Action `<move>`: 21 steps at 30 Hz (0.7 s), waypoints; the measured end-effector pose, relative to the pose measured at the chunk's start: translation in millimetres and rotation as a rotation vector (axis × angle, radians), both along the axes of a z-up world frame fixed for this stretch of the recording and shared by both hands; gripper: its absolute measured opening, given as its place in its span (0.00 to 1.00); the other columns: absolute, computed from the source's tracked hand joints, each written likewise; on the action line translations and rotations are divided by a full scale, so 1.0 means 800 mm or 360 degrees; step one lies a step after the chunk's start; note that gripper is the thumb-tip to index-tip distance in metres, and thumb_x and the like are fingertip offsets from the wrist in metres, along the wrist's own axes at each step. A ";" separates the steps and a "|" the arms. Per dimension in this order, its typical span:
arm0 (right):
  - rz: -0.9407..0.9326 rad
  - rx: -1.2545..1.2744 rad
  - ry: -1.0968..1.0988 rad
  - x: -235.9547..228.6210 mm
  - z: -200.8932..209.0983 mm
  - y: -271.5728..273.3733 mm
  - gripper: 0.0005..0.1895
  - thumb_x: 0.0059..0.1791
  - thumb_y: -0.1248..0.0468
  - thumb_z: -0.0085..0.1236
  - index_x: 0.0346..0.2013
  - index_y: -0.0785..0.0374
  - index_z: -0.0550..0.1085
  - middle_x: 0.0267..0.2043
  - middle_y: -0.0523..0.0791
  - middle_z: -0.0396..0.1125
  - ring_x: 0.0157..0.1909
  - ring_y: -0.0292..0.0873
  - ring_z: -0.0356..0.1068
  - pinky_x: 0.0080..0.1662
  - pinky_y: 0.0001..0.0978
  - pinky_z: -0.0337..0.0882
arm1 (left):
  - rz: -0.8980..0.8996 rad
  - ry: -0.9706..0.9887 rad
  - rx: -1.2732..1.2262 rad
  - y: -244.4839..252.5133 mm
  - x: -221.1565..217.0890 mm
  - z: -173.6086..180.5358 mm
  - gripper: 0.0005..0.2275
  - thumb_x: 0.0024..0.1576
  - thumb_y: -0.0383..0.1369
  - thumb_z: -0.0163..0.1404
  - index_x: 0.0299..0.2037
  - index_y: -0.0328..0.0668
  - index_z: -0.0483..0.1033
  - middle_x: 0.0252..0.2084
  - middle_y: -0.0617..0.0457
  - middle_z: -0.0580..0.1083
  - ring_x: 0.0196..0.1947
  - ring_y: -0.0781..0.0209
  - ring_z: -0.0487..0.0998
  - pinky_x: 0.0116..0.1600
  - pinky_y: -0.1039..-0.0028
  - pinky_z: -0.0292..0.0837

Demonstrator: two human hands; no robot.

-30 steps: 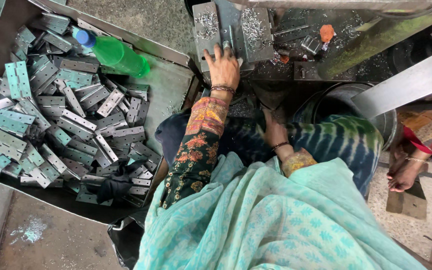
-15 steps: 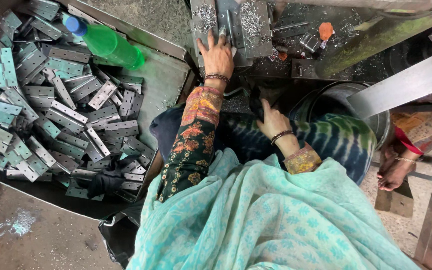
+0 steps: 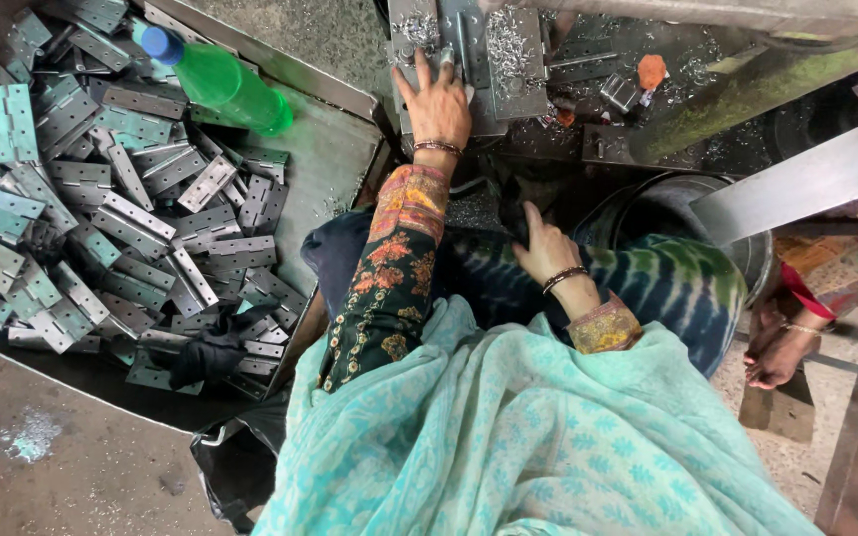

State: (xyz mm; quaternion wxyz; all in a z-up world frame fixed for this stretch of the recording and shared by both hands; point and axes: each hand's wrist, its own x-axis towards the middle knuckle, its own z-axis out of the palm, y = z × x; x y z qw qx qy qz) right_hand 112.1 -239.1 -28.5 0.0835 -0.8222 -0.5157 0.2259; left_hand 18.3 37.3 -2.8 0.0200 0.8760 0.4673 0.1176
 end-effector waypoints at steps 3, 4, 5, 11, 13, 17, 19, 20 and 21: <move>-0.0030 -0.0034 -0.0028 -0.002 -0.007 0.001 0.43 0.45 0.55 0.63 0.72 0.55 0.55 0.43 0.61 0.73 0.45 0.66 0.74 0.46 0.57 0.75 | 0.0039 0.0001 -0.0022 0.015 0.013 0.001 0.13 0.62 0.34 0.43 0.49 0.46 0.82 0.67 0.55 0.67 0.75 0.40 0.48 0.71 0.26 0.36; -0.0073 -0.0008 -0.0060 -0.006 -0.017 -0.002 0.42 0.46 0.54 0.62 0.72 0.53 0.55 0.43 0.61 0.73 0.45 0.67 0.74 0.46 0.58 0.74 | 0.0034 0.0063 -0.0054 0.019 0.016 0.001 0.14 0.60 0.34 0.44 0.50 0.47 0.81 0.68 0.55 0.67 0.75 0.40 0.47 0.71 0.27 0.36; -0.0112 0.0017 -0.0085 -0.016 -0.031 -0.008 0.41 0.48 0.52 0.62 0.73 0.51 0.55 0.43 0.61 0.73 0.44 0.68 0.74 0.46 0.59 0.74 | 0.0033 0.0132 -0.0088 0.019 0.015 -0.001 0.14 0.58 0.33 0.44 0.50 0.47 0.81 0.68 0.55 0.66 0.75 0.39 0.47 0.70 0.27 0.36; -0.0129 0.0232 -0.0031 -0.028 -0.068 -0.015 0.39 0.48 0.51 0.63 0.71 0.48 0.57 0.47 0.62 0.73 0.46 0.70 0.72 0.46 0.63 0.72 | -0.0024 0.0136 -0.0028 -0.001 0.001 -0.006 0.13 0.64 0.35 0.43 0.52 0.48 0.81 0.69 0.54 0.66 0.77 0.40 0.45 0.73 0.28 0.36; -0.0172 0.0062 0.0009 -0.019 -0.052 -0.012 0.42 0.48 0.52 0.63 0.73 0.49 0.55 0.46 0.62 0.73 0.47 0.69 0.72 0.48 0.63 0.72 | -0.0051 0.0002 0.0020 -0.019 -0.002 -0.010 0.14 0.63 0.39 0.44 0.50 0.45 0.81 0.69 0.54 0.65 0.75 0.39 0.46 0.71 0.27 0.37; -0.0065 0.0043 0.0019 -0.006 -0.005 -0.001 0.45 0.44 0.55 0.64 0.72 0.54 0.53 0.46 0.62 0.72 0.46 0.69 0.73 0.47 0.62 0.73 | -0.0080 0.0135 -0.0080 -0.020 -0.007 -0.009 0.14 0.62 0.36 0.44 0.50 0.47 0.81 0.68 0.54 0.66 0.76 0.40 0.45 0.71 0.27 0.35; -0.0016 0.0018 -0.0004 0.004 0.005 0.003 0.43 0.45 0.55 0.64 0.71 0.55 0.54 0.46 0.62 0.72 0.46 0.69 0.73 0.47 0.61 0.73 | -0.0052 0.0033 -0.0063 -0.011 -0.002 -0.009 0.14 0.63 0.39 0.43 0.49 0.45 0.81 0.67 0.54 0.67 0.76 0.41 0.46 0.71 0.27 0.34; -0.0021 -0.0041 -0.0015 0.004 0.004 0.002 0.44 0.46 0.54 0.63 0.72 0.55 0.53 0.44 0.63 0.73 0.45 0.68 0.73 0.47 0.60 0.74 | -0.0038 -0.0024 -0.0052 -0.006 0.004 -0.008 0.15 0.64 0.40 0.43 0.49 0.45 0.81 0.67 0.54 0.67 0.76 0.41 0.46 0.71 0.27 0.34; -0.0016 -0.0098 -0.0024 0.005 -0.002 0.004 0.44 0.46 0.53 0.63 0.73 0.55 0.52 0.42 0.63 0.73 0.45 0.68 0.74 0.47 0.59 0.74 | -0.0038 -0.0033 -0.0017 -0.002 0.008 -0.007 0.15 0.64 0.40 0.44 0.49 0.44 0.81 0.66 0.53 0.68 0.75 0.41 0.46 0.71 0.27 0.34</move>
